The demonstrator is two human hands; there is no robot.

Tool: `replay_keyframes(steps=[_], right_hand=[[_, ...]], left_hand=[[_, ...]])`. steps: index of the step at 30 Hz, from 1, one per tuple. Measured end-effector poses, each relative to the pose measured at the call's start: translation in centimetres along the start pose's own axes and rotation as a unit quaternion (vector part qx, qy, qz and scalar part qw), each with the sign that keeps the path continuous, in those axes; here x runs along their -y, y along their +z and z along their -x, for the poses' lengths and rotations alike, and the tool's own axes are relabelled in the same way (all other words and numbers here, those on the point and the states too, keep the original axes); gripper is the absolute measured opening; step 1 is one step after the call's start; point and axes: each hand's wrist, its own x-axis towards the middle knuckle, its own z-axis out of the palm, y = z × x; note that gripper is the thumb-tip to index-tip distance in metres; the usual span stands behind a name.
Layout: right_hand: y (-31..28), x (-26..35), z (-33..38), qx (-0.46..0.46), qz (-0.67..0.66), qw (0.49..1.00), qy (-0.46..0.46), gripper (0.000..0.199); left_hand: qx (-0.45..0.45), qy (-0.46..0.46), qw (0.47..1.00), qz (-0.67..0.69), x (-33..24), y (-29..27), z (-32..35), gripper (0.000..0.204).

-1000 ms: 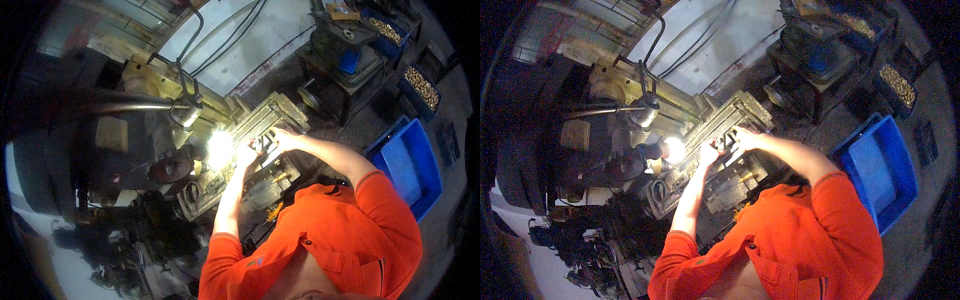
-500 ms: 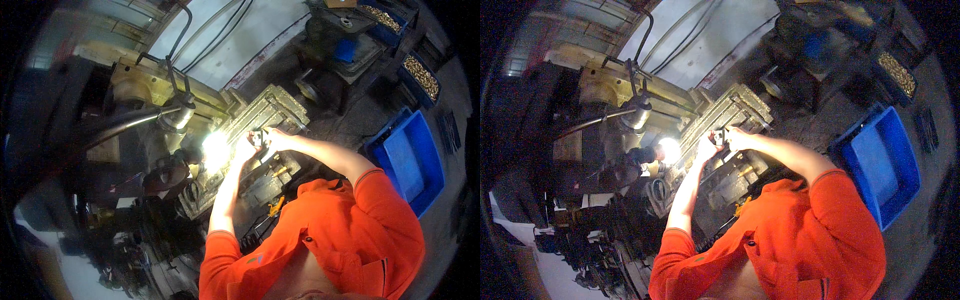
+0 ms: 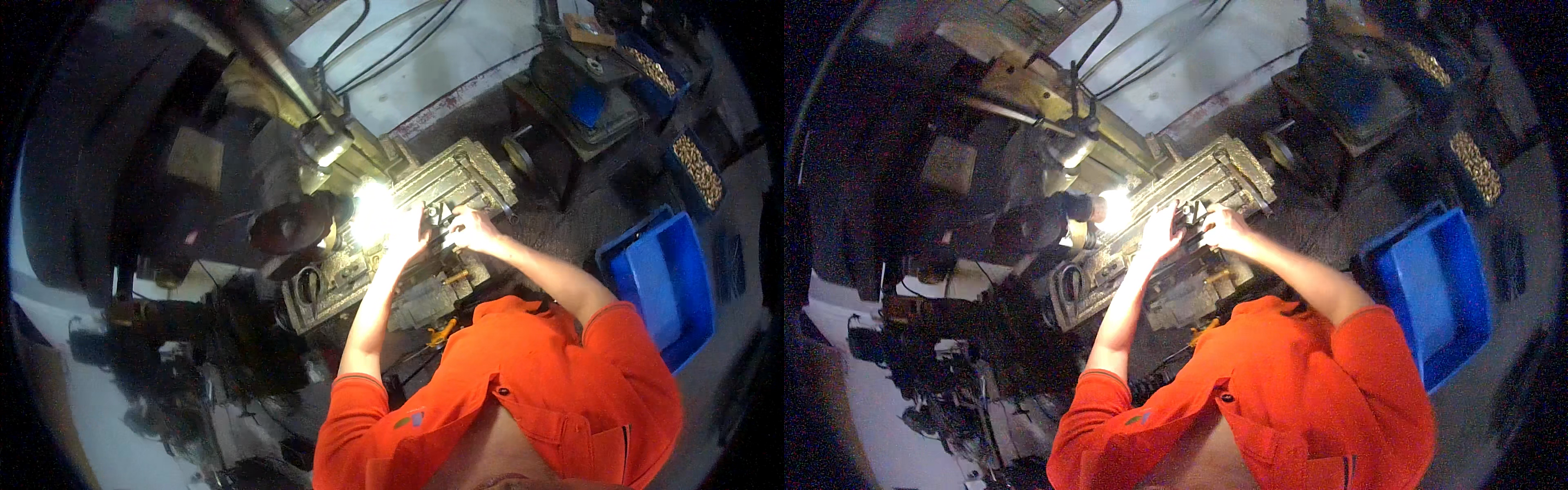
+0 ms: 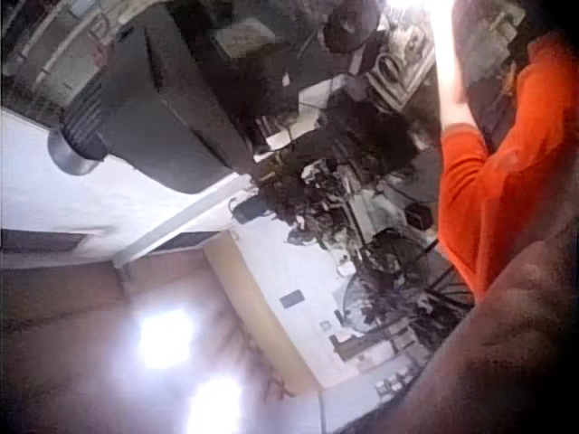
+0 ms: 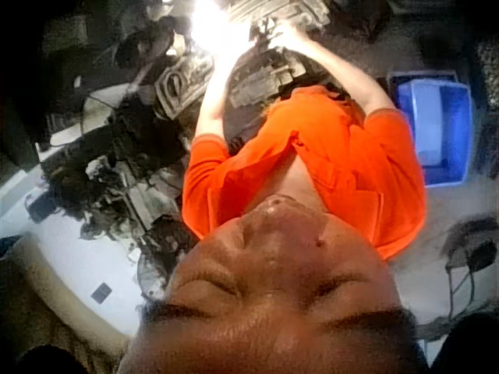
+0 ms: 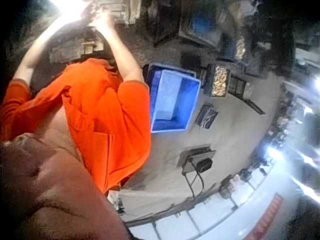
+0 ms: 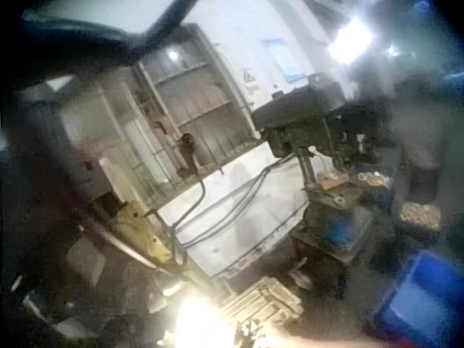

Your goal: The person uses a wrench to tighten bolts on a milling machine table, then uses a screwdriver to adjust a component on the machine. The person continues to tighten bolts and adjust parts of the machine throughout the clip.

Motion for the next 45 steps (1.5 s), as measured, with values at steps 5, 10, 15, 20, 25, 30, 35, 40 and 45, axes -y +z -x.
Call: replay_keyframes(steps=[5,10,15,20,25,30,35,40,45], right_hand=[[0.4,4.5,5.4,-0.056,-0.031,0.986,-0.153,0.031],[2.0,9.0,8.5,-0.01,-0.025,0.979,-0.2,0.036],[2.9,8.8,9.3,0.068,-0.009,0.97,-0.231,0.039],[-0.7,10.7,8.8,0.234,-0.123,0.955,-0.133,0.044],[-15.4,21.8,8.3,-0.007,-0.072,0.972,-0.225,0.028],[-30.0,21.5,12.8,-0.205,0.258,0.938,-0.11,0.027],[-34.2,17.3,15.4,-0.193,0.342,0.919,-0.009,0.027],[-35.0,16.9,16.5,-0.18,0.365,0.913,0.022,0.028],[-35.7,16.5,16.7,-0.178,0.366,0.913,0.028,0.029]], left_hand=[[-0.103,-0.289,0.845,0.439,-6.7,-2.6,4.2,0.032],[-0.151,-0.362,0.58,0.714,-11.2,3.5,11.6,0.033],[-0.118,-0.337,0.463,0.811,-12.7,4.3,13.1,0.04],[-0.096,-0.385,0.508,0.765,-12.6,1.8,14.9,0.029],[-0.125,-0.391,0.54,0.735,-9.0,2.8,20.6,0.03],[-0.131,-0.409,0.563,0.706,-6.3,0.2,20.7,0.034],[-0.146,-0.401,0.536,0.729,-5.2,-0.1,21.3,0.032],[-0.098,-0.405,0.533,0.736,-6.5,-0.4,20.2,0.032],[-0.104,-0.436,0.548,0.706,-6.2,-1.2,20.7,0.032]])
